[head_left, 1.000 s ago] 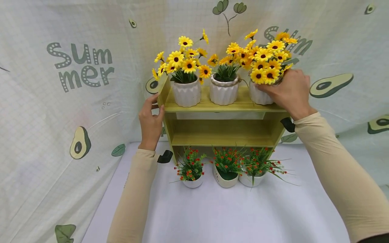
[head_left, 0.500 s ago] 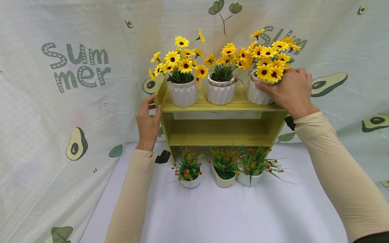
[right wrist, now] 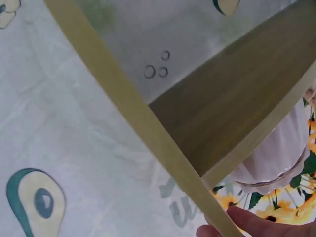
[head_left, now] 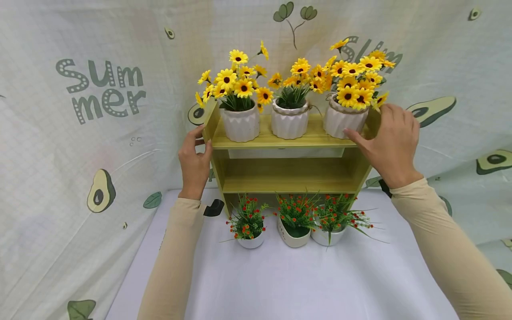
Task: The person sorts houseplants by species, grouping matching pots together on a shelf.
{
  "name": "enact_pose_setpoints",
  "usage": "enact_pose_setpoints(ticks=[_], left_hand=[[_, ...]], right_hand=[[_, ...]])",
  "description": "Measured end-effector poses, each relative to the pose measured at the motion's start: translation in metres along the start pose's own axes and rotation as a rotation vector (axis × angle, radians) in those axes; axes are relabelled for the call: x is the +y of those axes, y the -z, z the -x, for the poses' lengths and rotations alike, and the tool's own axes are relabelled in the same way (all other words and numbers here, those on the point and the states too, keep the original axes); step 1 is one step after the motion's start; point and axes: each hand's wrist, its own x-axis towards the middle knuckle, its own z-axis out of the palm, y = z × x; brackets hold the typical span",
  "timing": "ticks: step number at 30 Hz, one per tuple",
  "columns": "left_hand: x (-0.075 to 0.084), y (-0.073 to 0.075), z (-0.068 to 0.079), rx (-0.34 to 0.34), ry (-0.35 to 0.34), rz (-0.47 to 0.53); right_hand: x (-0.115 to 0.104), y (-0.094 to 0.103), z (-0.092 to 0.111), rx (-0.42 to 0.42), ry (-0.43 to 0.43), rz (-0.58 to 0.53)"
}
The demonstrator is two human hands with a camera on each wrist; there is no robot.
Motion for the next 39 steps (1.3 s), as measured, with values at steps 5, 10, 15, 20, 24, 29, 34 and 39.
enact_pose_setpoints(ticks=[5,10,15,20,24,29,34,39], left_hand=[[0.001,0.000,0.001,-0.001,-0.003,-0.002],[0.001,-0.001,0.000,0.002,-0.005,0.002],[0.001,0.000,-0.001,0.003,-0.005,0.010],[0.000,0.000,-0.001,-0.006,-0.006,-0.002],[-0.001,-0.001,0.000,-0.008,-0.007,-0.010],[-0.002,-0.001,-0.001,-0.004,-0.010,-0.005],[-0.003,-0.001,-0.001,-0.009,-0.016,-0.010],[-0.003,-0.001,-0.001,-0.009,-0.028,-0.011]], right_hand=[[0.009,-0.002,0.031,0.104,0.039,-0.057],[0.019,-0.004,0.068,0.199,0.063,-0.091],[0.029,-0.007,0.106,0.205,0.077,-0.094],[0.041,-0.016,0.141,0.179,0.089,-0.092],[0.051,-0.025,0.166,0.148,0.085,-0.088],[0.059,-0.036,0.199,0.069,0.001,-0.098],[0.067,-0.049,0.231,-0.034,-0.125,-0.093],[0.070,-0.063,0.253,-0.121,-0.235,-0.088]])
